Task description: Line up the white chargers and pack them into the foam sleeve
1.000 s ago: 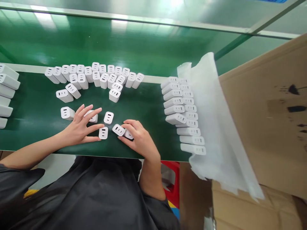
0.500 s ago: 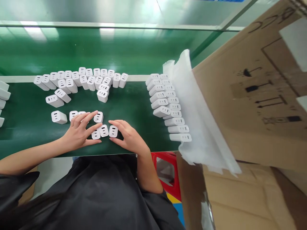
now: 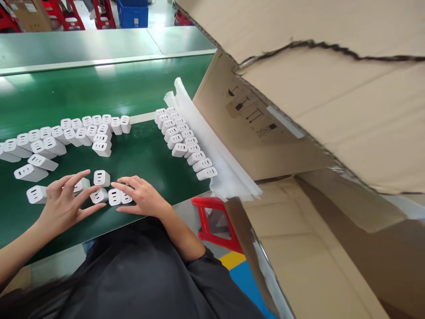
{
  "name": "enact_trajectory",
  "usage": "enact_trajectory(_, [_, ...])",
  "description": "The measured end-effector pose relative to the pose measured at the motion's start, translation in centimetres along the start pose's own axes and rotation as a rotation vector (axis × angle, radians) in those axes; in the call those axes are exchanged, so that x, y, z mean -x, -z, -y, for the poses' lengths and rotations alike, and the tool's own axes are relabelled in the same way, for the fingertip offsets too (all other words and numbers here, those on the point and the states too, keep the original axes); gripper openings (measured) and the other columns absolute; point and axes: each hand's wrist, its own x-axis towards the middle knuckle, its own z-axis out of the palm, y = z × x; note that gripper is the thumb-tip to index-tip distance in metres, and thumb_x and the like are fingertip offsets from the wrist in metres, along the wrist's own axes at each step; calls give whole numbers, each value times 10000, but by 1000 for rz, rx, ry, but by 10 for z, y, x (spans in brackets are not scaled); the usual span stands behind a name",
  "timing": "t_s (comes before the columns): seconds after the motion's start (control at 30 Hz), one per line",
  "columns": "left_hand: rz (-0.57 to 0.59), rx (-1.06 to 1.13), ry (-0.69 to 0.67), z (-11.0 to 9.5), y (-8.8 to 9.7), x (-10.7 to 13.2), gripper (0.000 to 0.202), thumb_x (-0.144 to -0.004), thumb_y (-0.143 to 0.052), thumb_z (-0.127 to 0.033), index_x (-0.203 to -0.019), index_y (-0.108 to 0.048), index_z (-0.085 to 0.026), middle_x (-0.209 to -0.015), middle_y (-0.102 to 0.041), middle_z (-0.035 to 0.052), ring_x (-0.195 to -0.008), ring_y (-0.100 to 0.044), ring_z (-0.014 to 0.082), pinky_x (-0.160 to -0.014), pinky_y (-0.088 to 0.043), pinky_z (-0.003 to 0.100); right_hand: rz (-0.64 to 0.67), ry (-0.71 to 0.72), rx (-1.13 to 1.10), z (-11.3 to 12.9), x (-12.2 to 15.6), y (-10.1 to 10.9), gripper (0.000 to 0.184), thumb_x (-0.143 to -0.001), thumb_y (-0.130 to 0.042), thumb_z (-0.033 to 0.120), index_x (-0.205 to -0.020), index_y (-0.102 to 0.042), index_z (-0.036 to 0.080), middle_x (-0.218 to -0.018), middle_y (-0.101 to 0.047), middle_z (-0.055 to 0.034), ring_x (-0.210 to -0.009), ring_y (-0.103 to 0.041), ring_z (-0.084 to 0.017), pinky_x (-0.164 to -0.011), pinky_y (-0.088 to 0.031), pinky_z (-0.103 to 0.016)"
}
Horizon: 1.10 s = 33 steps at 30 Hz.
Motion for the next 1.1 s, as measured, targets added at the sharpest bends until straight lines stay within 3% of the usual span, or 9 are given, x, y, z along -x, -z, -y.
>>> enact_trajectory(0.13, [3, 105, -113, -1, -4, 2, 363, -912, -674, -402, -1226, -624, -228, -1132, -674, 109, -967, -637, 251, -870, -485, 379, 41, 56, 51, 2, -7, -5, 602, -949, -562, 543, -1441, -491, 203, -1446, -524, -131, -1320, -469, -241, -1126, -426, -443])
enact_trajectory(0.23, [37, 271, -151, -6, -8, 4, 380, -955, -611, -324, -1306, -560, -186, -1035, -667, 100, -874, -668, 211, -764, -539, 318, 44, 79, 73, 6, -11, -10, 563, -967, -540, 519, -1421, -518, 186, -1436, -551, -113, -1293, -489, -225, -1129, -428, -409])
enact_trajectory(0.37, [62, 451, -84, -13, -9, 7, 422, -960, -570, -251, -1375, -517, -199, -1106, -646, 110, -916, -695, 207, -783, -588, 299, 19, 27, 90, 10, -11, -17, 528, -974, -521, 524, -1382, -562, 192, -1359, -623, -88, -1160, -564, -214, -1064, -482, -384])
enact_trajectory(0.5, [172, 632, -92, -14, -6, 6, 517, -963, -532, -218, -1469, -427, -209, -1286, -578, 146, -1101, -674, 234, -876, -599, 299, -47, -29, 97, 10, -3, -18, 507, -959, -540, 548, -1311, -622, 194, -1236, -702, -60, -1039, -613, -214, -976, -522, -370])
enact_trajectory(0.6, [236, 695, -77, -12, -6, 7, 552, -969, -532, -236, -1499, -378, -219, -1464, -447, 169, -1250, -605, 269, -968, -581, 333, -149, -176, 125, 1, 10, -9, 490, -940, -578, 543, -1301, -627, 215, -1184, -726, -54, -1014, -632, -218, -936, -535, -366])
enact_trajectory(0.67, [240, 706, -49, -11, -8, 11, 548, -972, -535, -226, -1495, -373, -228, -1529, -370, 170, -1303, -567, 279, -1000, -569, 352, -291, -352, 211, -11, 22, 3, 476, -933, -599, 512, -1306, -622, 217, -1191, -719, -73, -1028, -630, -234, -937, -528, -382])
enact_trajectory(0.83, [278, 714, -56, -12, -16, 21, 489, -987, -513, -232, -1466, -418, -254, -1531, -380, 152, -1255, -603, 253, -1009, -569, 363, -639, -754, 582, -49, 45, 30, 476, -915, -591, 513, -1248, -657, 179, -1093, -686, -151, -1007, -580, -323, -913, -477, -515])
enact_trajectory(1.0, [257, 673, -108, -11, -14, 21, 458, -986, -516, -244, -1441, -464, -263, -1506, -434, 142, -1285, -577, 271, -1002, -569, 380, -761, -899, 707, -60, 42, 30, 524, -920, -541, 549, -1292, -640, 194, -1211, -549, -200, -1103, -491, -388, -889, -431, -624])
enact_trajectory(1.1, [206, 641, -116, -9, -11, 17, 440, -973, -532, -228, -1412, -506, -246, -1479, -470, 144, -1292, -571, 277, -987, -572, 367, -771, -886, 749, -58, 39, 27, 542, -926, -538, 538, -1354, -603, 211, -1280, -507, -213, -1159, -466, -418, -892, -416, -662])
